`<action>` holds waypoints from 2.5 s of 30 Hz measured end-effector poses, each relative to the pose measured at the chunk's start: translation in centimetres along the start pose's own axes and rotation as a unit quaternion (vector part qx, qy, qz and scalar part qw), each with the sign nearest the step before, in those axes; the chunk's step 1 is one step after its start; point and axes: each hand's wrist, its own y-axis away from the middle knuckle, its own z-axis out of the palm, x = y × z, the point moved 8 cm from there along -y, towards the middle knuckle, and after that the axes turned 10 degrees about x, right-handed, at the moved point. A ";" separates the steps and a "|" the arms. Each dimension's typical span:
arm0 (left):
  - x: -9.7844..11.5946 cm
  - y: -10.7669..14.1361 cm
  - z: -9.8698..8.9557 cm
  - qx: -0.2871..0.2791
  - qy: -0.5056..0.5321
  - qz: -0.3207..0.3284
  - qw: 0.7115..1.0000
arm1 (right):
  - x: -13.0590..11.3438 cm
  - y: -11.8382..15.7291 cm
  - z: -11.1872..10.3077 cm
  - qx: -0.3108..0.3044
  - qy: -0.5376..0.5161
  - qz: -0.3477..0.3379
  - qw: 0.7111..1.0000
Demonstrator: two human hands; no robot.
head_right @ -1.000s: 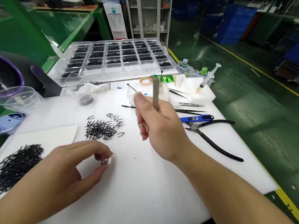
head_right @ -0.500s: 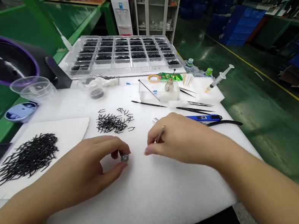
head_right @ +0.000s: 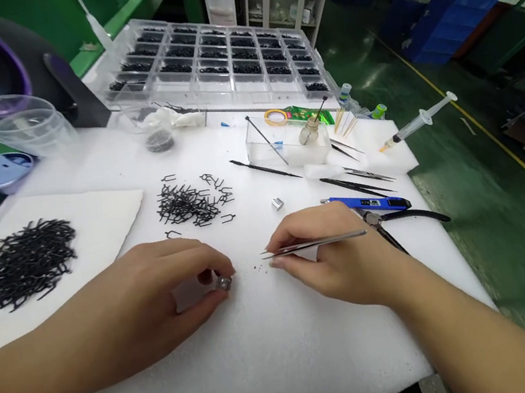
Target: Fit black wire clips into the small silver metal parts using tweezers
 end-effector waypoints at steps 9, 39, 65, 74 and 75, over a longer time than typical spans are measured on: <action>0.0 -0.1 0.1 -0.001 -0.003 0.007 1.000 | -0.2 0.0 0.2 -0.001 0.007 -0.020 1.000; 0.0 -0.4 0.3 0.016 0.009 -0.020 1.000 | -0.3 0.0 0.3 -0.007 0.002 -0.027 1.000; 0.5 -0.8 0.7 0.014 0.019 -0.044 0.999 | -3.2 0.6 1.0 0.020 -0.020 -0.083 0.996; -0.2 -0.5 0.4 0.030 0.070 -0.093 0.993 | -4.7 1.4 1.0 0.051 0.034 -0.151 0.987; -0.4 -0.5 0.3 0.033 0.089 -0.113 0.989 | -4.8 1.6 1.1 0.052 0.045 -0.156 0.985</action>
